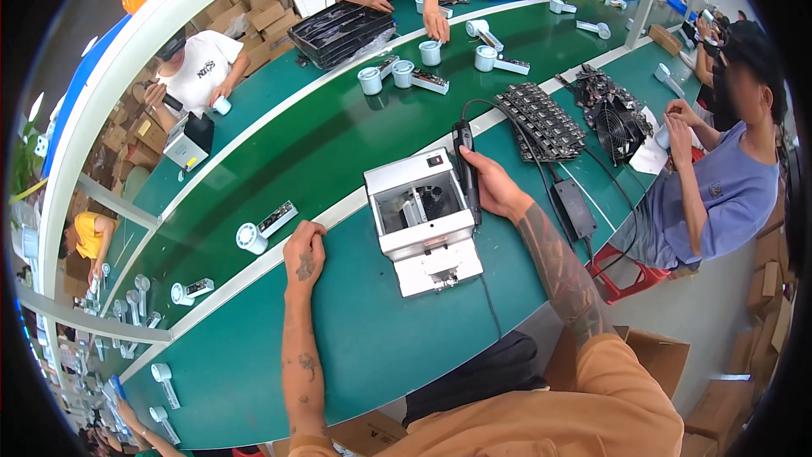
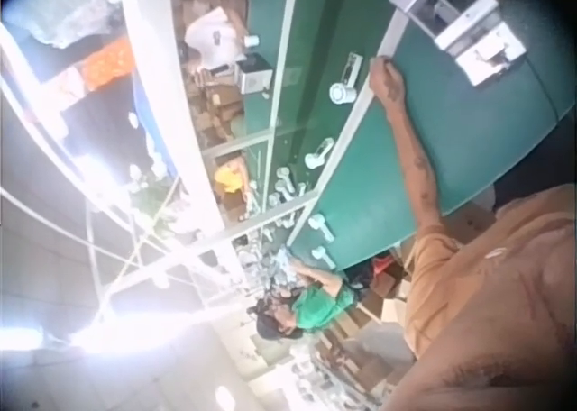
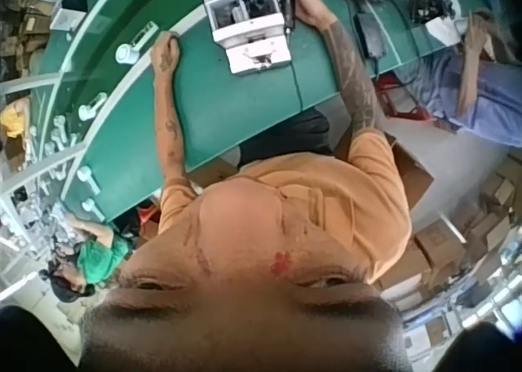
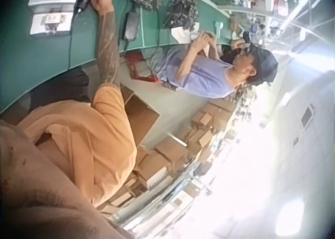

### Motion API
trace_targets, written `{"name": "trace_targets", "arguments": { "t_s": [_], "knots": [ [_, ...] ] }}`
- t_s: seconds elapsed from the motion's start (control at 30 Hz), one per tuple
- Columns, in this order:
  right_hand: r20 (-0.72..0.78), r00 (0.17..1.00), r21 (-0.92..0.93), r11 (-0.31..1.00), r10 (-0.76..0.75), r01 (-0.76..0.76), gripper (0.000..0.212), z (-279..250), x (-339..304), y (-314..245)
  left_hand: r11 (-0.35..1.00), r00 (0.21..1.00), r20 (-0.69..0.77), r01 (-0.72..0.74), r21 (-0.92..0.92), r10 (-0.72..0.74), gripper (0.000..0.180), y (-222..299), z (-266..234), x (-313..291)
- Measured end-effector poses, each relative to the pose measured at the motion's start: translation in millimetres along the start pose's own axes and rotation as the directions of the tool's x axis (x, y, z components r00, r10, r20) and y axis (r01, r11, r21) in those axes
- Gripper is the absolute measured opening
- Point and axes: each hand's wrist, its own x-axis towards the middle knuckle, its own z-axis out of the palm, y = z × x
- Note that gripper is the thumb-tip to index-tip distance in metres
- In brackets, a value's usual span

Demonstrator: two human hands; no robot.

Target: The person assembles electronic components and a PCB into a plastic housing using an electric screwdriver to secure them with screws.

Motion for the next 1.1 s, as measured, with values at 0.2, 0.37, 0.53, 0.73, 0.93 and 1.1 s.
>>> {"name": "trace_targets", "arguments": {
  "t_s": [0.2, 0.37, 0.53, 0.73, 0.93, 1.1],
  "knots": [
    [-0.023, 1.000, 0.019, 1.000, 0.002, -0.002, 0.030, 0.6, -4.0, -5.1, 1.000, 1.000, -0.003, -0.008, -0.009, 0.008, 0.013, 3.6, 2.6, 4.4],
    [0.007, 1.000, -0.005, 1.000, -0.014, 0.014, 0.030, 6.6, -1.4, -4.4, 0.999, 0.998, -0.024, -0.052, 0.004, 0.053, 0.012, -1.6, 0.3, 4.9],
    [-0.005, 1.000, -0.007, 1.000, 0.003, -0.003, 0.031, -0.4, -3.9, -7.9, 0.999, 1.000, -0.018, -0.022, -0.025, 0.022, 0.013, 3.2, 5.0, 5.6],
    [0.006, 1.000, -0.018, 1.000, -0.019, 0.019, 0.031, 3.5, -2.5, -7.4, 1.000, 1.000, -0.013, 0.021, -0.010, -0.021, 0.013, 5.0, 2.0, 4.8],
    [-0.012, 1.000, -0.027, 1.000, -0.017, 0.017, 0.031, 2.9, -5.4, -10.6, 1.000, 1.000, -0.018, -0.015, -0.004, 0.015, 0.012, 4.6, 5.0, 7.7],
    [-0.019, 1.000, -0.068, 0.997, -0.024, 0.023, 0.032, 9.7, -4.7, -8.7, 1.000, 1.000, -0.017, -0.015, 0.001, 0.015, 0.013, 2.8, 0.8, 4.2]
  ]
}}
